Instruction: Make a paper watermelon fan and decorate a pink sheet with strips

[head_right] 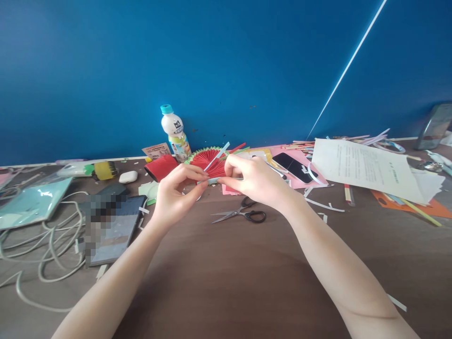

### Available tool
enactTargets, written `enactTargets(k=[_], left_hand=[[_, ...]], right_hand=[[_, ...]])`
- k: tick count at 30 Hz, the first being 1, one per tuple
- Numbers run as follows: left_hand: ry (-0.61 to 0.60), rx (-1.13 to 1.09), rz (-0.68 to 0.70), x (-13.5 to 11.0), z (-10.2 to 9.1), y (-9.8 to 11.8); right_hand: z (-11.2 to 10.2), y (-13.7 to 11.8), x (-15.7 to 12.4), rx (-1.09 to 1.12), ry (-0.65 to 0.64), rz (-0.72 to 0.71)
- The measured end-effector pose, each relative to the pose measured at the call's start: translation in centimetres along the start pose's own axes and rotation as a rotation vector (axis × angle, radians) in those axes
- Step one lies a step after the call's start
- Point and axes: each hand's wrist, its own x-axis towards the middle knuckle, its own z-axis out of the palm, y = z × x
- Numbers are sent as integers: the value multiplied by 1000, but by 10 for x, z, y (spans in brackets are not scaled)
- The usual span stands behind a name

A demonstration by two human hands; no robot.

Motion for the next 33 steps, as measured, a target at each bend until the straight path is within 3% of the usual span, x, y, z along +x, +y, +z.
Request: enactTargets(k=[6, 10, 24, 33], left_hand=[[3, -14, -6, 1, 0, 3], [17, -144, -97, 1, -2, 0], [56, -470, -325, 5, -11, -15], [94, -501, -410, 5, -9, -17]], right_hand=[[1, 0, 1, -155, 124, 69], [1, 3, 2, -212, 177, 61], [-14, 11, -1, -18, 51, 19], [-14, 12, -1, -167, 89, -132]])
